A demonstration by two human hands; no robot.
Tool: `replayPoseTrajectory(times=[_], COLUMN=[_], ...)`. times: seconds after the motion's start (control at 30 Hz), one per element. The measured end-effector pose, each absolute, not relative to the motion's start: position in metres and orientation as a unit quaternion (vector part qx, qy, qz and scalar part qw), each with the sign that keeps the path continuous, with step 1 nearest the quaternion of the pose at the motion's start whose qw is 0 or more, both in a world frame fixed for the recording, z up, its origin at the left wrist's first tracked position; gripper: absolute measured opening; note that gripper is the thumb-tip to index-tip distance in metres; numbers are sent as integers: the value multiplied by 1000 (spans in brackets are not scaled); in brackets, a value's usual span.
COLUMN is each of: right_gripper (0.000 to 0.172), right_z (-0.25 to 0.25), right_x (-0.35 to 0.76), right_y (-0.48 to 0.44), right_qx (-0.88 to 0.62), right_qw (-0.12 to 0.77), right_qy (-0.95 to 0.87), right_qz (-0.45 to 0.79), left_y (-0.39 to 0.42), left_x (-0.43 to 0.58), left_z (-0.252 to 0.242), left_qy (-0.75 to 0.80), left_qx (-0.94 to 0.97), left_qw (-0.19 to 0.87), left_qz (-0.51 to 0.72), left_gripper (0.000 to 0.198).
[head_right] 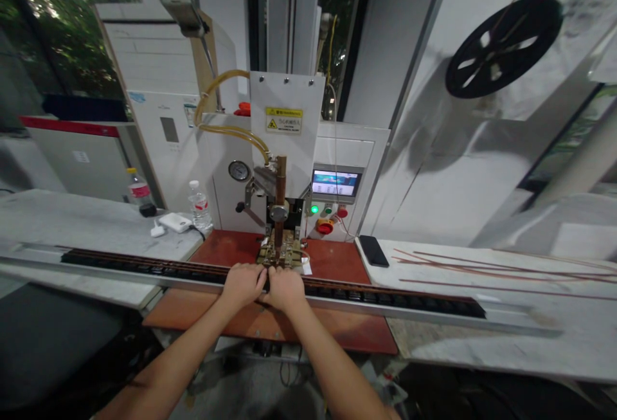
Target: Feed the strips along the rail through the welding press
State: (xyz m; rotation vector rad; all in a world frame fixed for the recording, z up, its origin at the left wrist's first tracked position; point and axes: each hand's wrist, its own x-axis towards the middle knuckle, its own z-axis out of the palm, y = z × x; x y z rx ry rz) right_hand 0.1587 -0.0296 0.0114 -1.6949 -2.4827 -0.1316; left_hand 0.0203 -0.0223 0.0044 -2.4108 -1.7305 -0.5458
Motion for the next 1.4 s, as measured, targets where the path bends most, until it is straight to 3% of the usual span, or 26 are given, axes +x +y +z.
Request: replayPoseTrajectory(times=[0.23, 0.57, 0.9, 1.17, 1.4], right_gripper=[53, 83, 77, 87, 82], right_z=[8, 18, 8, 23, 18], right_x=[160, 184, 182, 212, 225], right_y=[-30, -24, -27, -19, -29], right_qx=[-552, -544, -557, -526, -558], right_qw=[91, 57, 74, 13, 55], right_qy=[-827, -837, -827, -850, -828], right_qz=[-53, -20, -32, 3, -13], left_y=[-20, -18, -17, -18, -18], left_x=[20, 3, -5, -6, -6], left_z=[1, 3, 0, 1, -1], left_qy=[-583, -591, -594, -590, -593], left_qx=[-786, -782, -779, -783, -781], left_qw=[64, 81, 82, 75, 74], left_qz=[-196, -181, -185, -182, -180], left_gripper=[50, 47, 45, 44, 42])
